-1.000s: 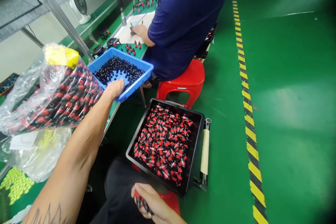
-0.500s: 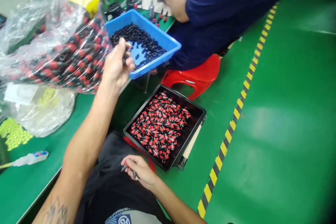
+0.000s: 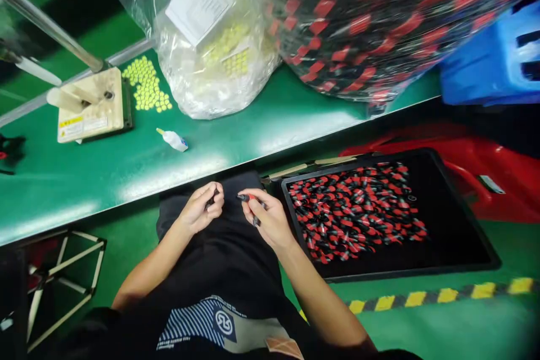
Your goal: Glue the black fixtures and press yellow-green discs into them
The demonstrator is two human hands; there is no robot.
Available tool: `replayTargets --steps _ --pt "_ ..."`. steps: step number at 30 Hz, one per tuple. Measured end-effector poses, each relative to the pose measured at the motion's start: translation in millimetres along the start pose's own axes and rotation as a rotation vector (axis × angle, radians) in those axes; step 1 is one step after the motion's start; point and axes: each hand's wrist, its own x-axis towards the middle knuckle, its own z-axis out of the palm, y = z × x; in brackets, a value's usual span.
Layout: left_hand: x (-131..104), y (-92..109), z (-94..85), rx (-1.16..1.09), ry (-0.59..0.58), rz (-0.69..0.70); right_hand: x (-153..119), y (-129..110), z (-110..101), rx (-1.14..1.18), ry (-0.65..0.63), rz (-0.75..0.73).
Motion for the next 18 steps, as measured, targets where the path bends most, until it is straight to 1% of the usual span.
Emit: replayTargets --steps 2,3,4,6,8,10,12,15,16,18 --pt "29 -29 2.7 0.109 0.055 0.019 10 28 0 0.042 0.103 0.032" --pt "45 -42 7.4 0.160 0.054 0.029 15 41 -4 0.056 0.149 0.040" --pt "60 -53 13.4 0.215 0.032 0.048 19 50 -8 0.070 0.183 0.049" --pt "83 -67 24.9 0.323 -0.059 0.098 27 61 -19 0.107 0.230 0.078" --pt "96 -74 30.3 0.416 -0.162 0.151 34 62 -26 0.134 0.254 0.120" --pt "99 -74 26.7 0.491 -0.217 0.195 39 59 -30 0.148 0.264 0.157" --pt "92 -73 16.3 0.548 -0.220 0.226 42 57 -31 0.154 0.274 0.168" --pt "71 -74 0.9 0.618 -0.223 0.272 40 57 -30 0.166 0.293 0.152" --pt "62 -75 -1.6 0.644 -0.239 0.291 39 57 -31 0.173 0.295 0.151" --pt "48 -79 -1.1 0.704 -0.283 0.318 37 56 -33 0.189 0.291 0.158"
